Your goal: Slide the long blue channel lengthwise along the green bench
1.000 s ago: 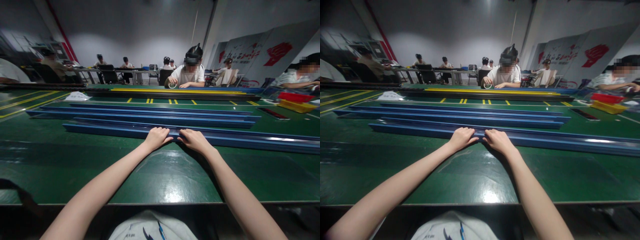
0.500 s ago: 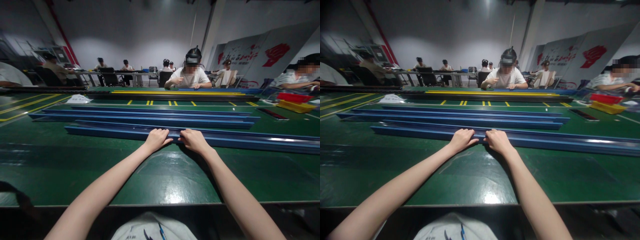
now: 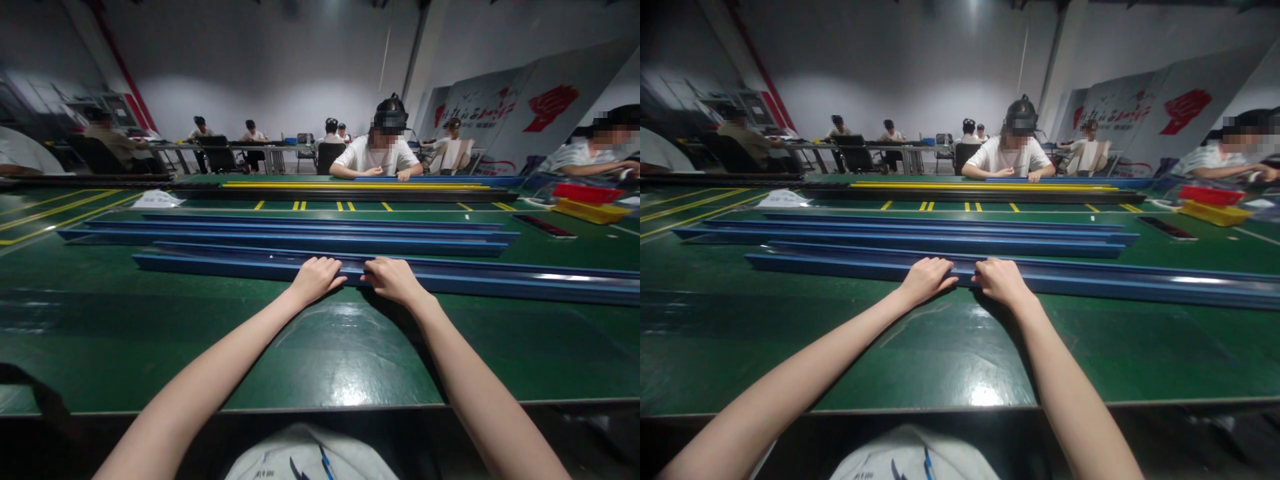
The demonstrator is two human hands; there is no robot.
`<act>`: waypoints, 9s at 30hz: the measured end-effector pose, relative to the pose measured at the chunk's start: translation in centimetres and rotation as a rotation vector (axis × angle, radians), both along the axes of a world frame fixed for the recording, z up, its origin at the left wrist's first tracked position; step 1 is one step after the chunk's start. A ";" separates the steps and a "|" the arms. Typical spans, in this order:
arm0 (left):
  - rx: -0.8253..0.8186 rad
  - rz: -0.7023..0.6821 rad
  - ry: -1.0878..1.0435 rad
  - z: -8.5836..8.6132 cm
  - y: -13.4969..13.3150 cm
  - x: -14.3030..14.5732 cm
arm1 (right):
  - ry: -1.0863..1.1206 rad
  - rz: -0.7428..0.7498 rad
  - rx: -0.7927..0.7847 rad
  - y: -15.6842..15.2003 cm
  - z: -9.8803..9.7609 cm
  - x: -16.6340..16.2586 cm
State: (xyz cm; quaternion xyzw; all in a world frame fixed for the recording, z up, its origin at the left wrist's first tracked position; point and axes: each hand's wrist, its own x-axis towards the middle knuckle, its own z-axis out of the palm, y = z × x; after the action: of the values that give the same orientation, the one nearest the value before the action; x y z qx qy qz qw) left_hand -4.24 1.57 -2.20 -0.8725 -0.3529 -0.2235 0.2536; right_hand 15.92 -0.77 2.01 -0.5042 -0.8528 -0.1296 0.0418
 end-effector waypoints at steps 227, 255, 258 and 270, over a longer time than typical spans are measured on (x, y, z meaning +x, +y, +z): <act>0.043 0.045 -0.026 -0.1 0.0 -0.1 | 0.051 -0.051 0.016 0.2 0.1 2.3; 0.014 0.031 -0.045 -0.2 0.2 -0.1 | 0.068 -0.009 -0.130 0.2 -0.4 0.7; 0.002 0.038 -0.040 -0.2 0.1 -0.1 | 0.082 -0.016 -0.141 0.2 -0.4 0.8; -0.015 0.048 -0.035 -0.3 0.2 -0.1 | 0.185 0.006 -0.146 0.6 -0.8 1.3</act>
State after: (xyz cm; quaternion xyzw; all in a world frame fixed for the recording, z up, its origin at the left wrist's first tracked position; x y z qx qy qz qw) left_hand -4.37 1.75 -2.49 -0.8615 -0.3797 -0.2300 0.2463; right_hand 17.24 -0.22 1.22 -0.5131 -0.8540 -0.0196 0.0839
